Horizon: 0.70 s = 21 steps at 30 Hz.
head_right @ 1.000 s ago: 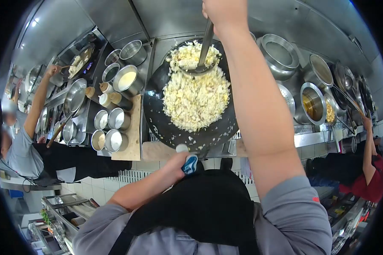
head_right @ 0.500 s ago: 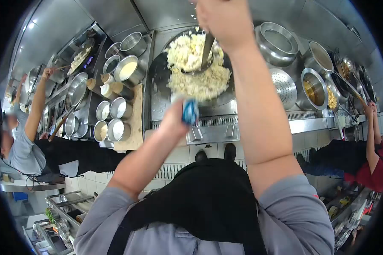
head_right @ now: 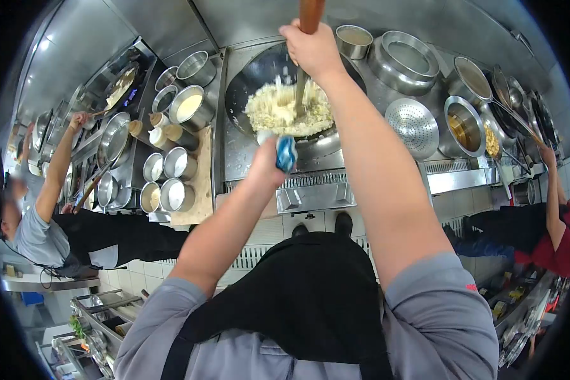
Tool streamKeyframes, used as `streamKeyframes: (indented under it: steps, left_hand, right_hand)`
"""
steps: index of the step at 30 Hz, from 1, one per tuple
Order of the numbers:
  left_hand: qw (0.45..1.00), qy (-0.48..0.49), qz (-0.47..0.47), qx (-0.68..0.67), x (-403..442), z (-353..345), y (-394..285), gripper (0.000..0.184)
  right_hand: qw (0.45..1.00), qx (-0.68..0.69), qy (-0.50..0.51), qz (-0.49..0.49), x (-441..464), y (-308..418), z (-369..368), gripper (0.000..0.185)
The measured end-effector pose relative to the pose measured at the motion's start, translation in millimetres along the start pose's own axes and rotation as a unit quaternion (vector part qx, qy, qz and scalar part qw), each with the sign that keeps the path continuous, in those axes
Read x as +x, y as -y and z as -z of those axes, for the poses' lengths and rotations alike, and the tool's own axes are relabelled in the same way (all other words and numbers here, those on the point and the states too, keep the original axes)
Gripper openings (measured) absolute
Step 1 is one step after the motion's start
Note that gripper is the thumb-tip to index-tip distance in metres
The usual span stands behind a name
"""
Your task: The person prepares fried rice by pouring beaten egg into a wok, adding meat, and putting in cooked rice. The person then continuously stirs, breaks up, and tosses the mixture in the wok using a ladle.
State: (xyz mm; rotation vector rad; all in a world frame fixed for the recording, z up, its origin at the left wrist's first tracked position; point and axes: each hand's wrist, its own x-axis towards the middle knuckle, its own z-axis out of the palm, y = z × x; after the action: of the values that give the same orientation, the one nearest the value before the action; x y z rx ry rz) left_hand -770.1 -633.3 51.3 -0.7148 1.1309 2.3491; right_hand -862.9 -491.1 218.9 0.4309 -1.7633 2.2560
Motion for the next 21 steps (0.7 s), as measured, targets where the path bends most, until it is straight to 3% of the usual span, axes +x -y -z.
streamKeyframes:
  steps: [2,5,6,8,9,10,11,12,14,17,18,20,21]
  left_hand:
    - [0.999,-0.016,-0.017,0.040,-3,33,38,0.021]
    - [0.989,-0.074,0.116,0.048,-31,65,67,0.021]
    - [0.990,-0.068,0.110,0.049,-36,51,54,0.021]
    - [0.995,-0.067,0.068,0.035,-63,23,33,0.022]
    - [0.998,-0.046,0.022,0.036,-78,-7,3,0.022]
    - [1.000,-0.003,0.001,-0.029,-50,-13,-10,0.023]
    - [0.999,0.037,-0.036,0.000,-37,-25,-25,0.022]
    - [1.000,-0.025,-0.018,0.003,-29,-26,-20,0.020]
    - [0.997,-0.039,-0.039,0.056,1,26,32,0.018]
    - [0.991,-0.082,0.069,0.080,-23,69,73,0.019]
    - [0.985,-0.091,0.107,0.101,-41,64,65,0.020]
    - [0.994,-0.047,0.076,0.064,-74,24,34,0.020]
    - [0.998,-0.009,0.053,0.024,-87,7,23,0.021]
  right_hand:
    - [0.996,-0.066,-0.041,0.038,22,-8,11,0.033]
    - [0.995,-0.008,0.040,0.086,32,62,3,0.032]
    - [0.992,-0.013,0.057,0.111,30,81,2,0.030]
    - [0.993,0.076,-0.008,0.087,-1,125,-20,0.024]
    - [0.994,0.077,-0.009,0.077,-3,113,-22,0.024]
    - [0.997,0.036,-0.022,0.063,-7,91,-22,0.025]
    - [0.998,-0.006,-0.033,0.057,-7,66,-21,0.026]
    - [0.996,0.004,-0.052,0.068,9,13,-13,0.023]
    - [0.983,-0.065,-0.149,0.087,35,-20,5,0.022]
    - [0.979,0.044,-0.173,0.096,57,40,-5,0.026]
    - [0.973,-0.012,-0.227,0.044,53,75,-17,0.025]
    - [0.991,0.039,-0.112,0.056,54,96,-12,0.026]
    - [0.992,0.039,-0.112,0.047,47,93,-15,0.026]
